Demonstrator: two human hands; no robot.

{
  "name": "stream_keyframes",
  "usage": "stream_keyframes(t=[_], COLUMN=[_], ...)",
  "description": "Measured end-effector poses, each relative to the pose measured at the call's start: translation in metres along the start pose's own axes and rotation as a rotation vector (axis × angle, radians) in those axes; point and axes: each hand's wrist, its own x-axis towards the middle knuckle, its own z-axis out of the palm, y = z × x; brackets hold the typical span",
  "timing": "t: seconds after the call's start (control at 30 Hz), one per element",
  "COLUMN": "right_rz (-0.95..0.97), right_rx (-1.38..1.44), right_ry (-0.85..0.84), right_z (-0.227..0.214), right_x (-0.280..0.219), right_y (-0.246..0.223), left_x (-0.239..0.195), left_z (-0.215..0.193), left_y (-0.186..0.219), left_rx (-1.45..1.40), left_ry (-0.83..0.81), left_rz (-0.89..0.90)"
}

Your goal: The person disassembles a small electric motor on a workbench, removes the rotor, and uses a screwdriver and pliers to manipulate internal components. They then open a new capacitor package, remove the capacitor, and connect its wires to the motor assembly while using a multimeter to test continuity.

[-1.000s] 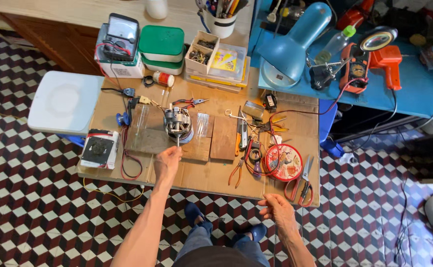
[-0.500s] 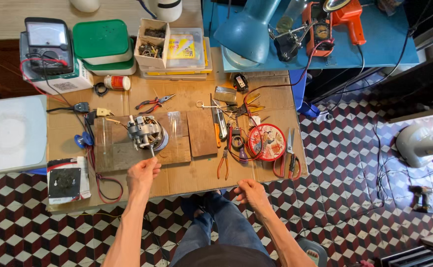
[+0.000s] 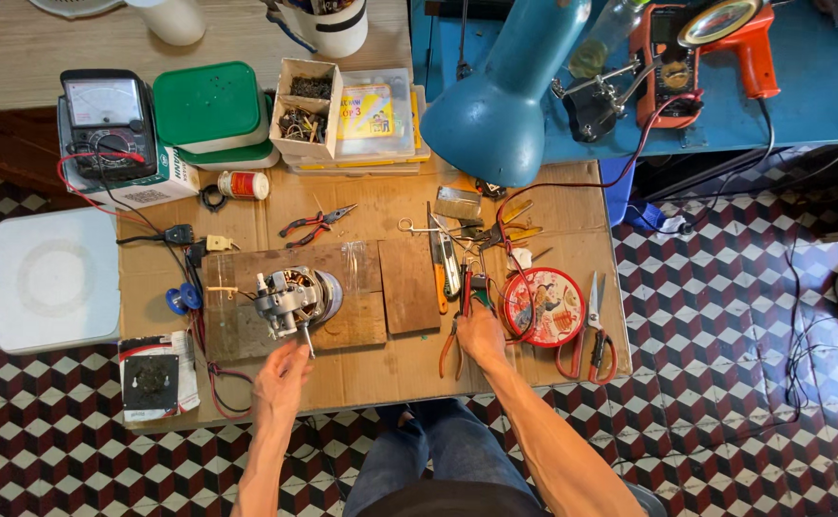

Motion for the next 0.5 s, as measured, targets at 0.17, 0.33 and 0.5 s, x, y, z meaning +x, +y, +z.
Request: stream_keyframes(t=[0.17,0.33,0.5], right_rz=[-0.061,0.423,-0.015], right_rx=[0.178,0.361,0.044], right_ry=[0.255,0.208,0.482], right_z=[0.002,0.004,0.040], right_x=[-0.028,-0.049,-0.023], right_y=[0.026,0.090,0.094], left_x=[-0.007,-0.020,-0.031], left_z=[-0.017,-0.027,-0.050], left_y=[0.012,0.034,0.064], left_rx=[-0.114,-0.265,-0.063], left_ry=[0.104,0.268,0.237], left_rz=[0.014,0.129,0.099])
